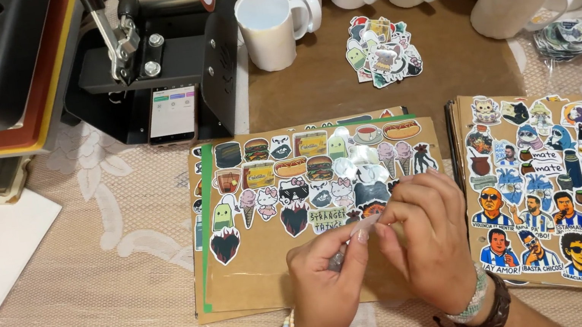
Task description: Peeling and applying various stickers onto a cardboard sheet to create a collage.
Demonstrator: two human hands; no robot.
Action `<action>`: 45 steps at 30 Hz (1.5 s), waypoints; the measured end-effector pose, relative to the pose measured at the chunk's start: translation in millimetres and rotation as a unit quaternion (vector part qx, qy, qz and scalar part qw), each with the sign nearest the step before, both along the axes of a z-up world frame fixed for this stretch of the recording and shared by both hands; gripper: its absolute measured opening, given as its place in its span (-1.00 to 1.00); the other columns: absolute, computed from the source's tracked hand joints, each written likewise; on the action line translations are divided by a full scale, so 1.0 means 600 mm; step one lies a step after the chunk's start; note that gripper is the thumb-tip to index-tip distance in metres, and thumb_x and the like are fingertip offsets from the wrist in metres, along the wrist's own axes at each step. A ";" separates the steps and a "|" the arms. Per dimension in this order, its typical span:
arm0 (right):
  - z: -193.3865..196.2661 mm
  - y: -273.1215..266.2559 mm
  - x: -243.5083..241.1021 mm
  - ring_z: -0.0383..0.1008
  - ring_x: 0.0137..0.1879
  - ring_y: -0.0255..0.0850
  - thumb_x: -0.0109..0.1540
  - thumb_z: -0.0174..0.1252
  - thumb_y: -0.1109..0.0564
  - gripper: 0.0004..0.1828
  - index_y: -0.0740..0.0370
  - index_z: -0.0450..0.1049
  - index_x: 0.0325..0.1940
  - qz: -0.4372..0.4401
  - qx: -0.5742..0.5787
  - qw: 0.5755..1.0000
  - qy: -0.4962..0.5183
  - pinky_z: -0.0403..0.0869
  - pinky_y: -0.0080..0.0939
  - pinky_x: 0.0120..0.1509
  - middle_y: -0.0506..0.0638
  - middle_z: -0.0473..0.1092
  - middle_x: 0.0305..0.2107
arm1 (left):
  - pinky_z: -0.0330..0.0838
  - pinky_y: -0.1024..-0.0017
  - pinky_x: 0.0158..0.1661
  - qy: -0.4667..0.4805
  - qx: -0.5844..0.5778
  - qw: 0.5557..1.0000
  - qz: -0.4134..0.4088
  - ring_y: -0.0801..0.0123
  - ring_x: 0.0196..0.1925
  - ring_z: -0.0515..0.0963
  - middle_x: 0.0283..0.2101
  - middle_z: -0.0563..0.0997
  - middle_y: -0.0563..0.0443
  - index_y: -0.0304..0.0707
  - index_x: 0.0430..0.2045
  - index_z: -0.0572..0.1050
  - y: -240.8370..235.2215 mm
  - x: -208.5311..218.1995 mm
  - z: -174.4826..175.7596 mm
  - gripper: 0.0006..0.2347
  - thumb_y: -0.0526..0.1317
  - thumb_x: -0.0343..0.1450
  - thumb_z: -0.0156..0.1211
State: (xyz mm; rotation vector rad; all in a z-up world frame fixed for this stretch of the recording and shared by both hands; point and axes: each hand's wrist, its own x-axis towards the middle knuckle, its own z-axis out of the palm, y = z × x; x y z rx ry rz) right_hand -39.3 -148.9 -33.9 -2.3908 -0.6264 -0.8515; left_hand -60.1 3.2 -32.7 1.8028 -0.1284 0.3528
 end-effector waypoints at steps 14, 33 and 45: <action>0.022 0.003 -0.001 0.33 0.04 0.00 0.24 0.30 0.12 -0.94 0.00 0.56 -0.23 -0.005 -0.006 0.993 -0.116 0.27 0.25 0.36 -0.13 0.44 -0.26 | 0.39 0.53 -0.48 0.018 -0.040 0.999 -0.011 0.61 -0.52 0.45 -0.51 0.64 0.15 -0.29 -0.35 0.67 0.004 -0.001 -0.001 -0.84 -0.22 0.43 0.18; -0.013 0.003 -0.041 0.15 0.22 -0.11 0.31 0.18 -0.18 -0.77 -0.16 0.57 -0.03 0.022 -0.083 0.986 -0.146 0.24 0.12 0.38 -0.17 0.44 -0.03 | 0.58 0.40 -0.41 0.357 -0.579 0.733 -0.009 0.18 -0.36 0.67 -0.14 0.68 -0.43 -0.21 -0.38 0.36 0.005 0.028 -0.015 -0.92 -0.29 0.44 0.14; 0.010 -0.003 -0.038 0.41 0.21 0.01 0.26 0.10 0.03 -0.78 0.10 0.59 -0.13 0.103 0.202 0.963 0.148 0.36 0.09 0.39 -0.01 0.51 -0.13 | 0.25 0.51 -0.64 0.286 -0.534 0.788 -0.103 0.44 -0.70 0.28 -0.61 0.27 0.05 -0.27 -0.32 0.35 0.014 0.019 -0.047 -0.93 -0.29 0.54 0.01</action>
